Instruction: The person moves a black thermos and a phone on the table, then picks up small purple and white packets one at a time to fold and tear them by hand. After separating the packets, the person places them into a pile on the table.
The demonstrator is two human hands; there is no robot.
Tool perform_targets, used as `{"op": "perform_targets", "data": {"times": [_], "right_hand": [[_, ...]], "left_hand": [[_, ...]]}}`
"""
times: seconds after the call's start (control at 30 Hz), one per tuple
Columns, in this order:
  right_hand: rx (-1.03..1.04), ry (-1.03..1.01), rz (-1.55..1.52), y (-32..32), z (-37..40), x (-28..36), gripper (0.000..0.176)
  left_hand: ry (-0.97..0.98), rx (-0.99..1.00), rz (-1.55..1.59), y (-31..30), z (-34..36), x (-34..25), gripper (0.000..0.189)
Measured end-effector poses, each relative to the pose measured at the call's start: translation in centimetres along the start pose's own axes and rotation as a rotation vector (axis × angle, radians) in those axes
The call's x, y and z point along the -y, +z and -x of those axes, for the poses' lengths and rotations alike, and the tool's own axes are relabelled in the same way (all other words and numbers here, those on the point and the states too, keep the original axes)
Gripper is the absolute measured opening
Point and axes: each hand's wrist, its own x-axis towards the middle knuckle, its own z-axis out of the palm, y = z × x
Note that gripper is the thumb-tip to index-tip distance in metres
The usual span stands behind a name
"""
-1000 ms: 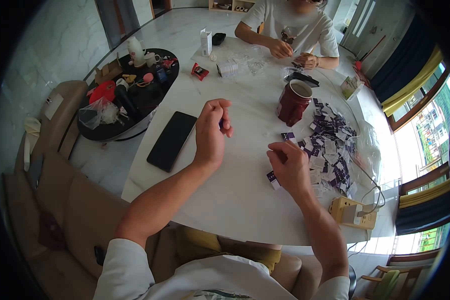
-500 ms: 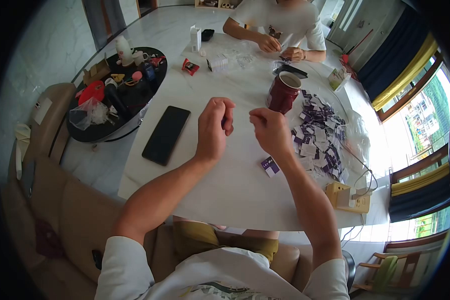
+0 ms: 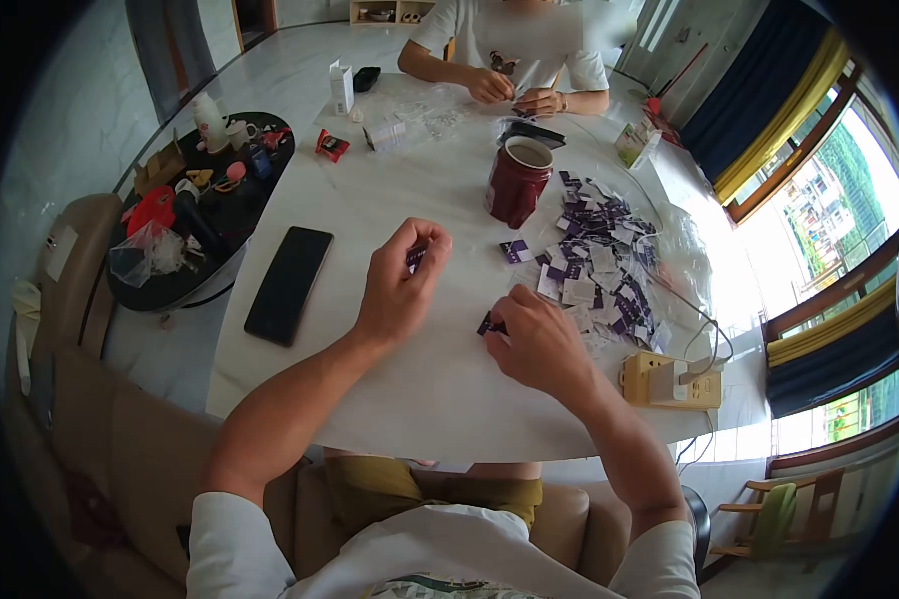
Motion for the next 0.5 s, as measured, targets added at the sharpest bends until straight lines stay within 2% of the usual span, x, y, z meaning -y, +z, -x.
{"op": "perform_targets", "data": {"times": [0.03,0.13,0.23,0.33,0.43,0.5], "right_hand": [[-0.038,-0.028,-0.07,0.0,-0.3,-0.4,0.027],[0.07,0.04,-0.183,-0.2,-1.4,-1.8,0.032],[0.202,0.074,-0.217,-0.9,-2.2,-2.4,0.031],[0.144,-0.002,-0.227,-1.0,-2.1,-2.8,0.028],[0.148,0.084,-0.452,-1.7,-2.0,-2.4,0.026],[-0.024,0.139,-0.608,-1.7,-2.7,-2.1,0.025]], "left_hand": [[0.042,0.016,-0.074,0.2,0.2,0.0,0.017],[0.192,0.08,-0.173,0.6,0.7,-0.3,0.014],[0.24,0.119,-0.223,1.0,1.1,-0.4,0.012],[0.242,0.154,-0.23,1.0,1.3,-0.5,0.011],[0.193,0.174,-0.25,1.0,1.4,-0.7,0.015],[0.123,0.194,-0.292,0.9,1.4,-1.3,0.02]]}}
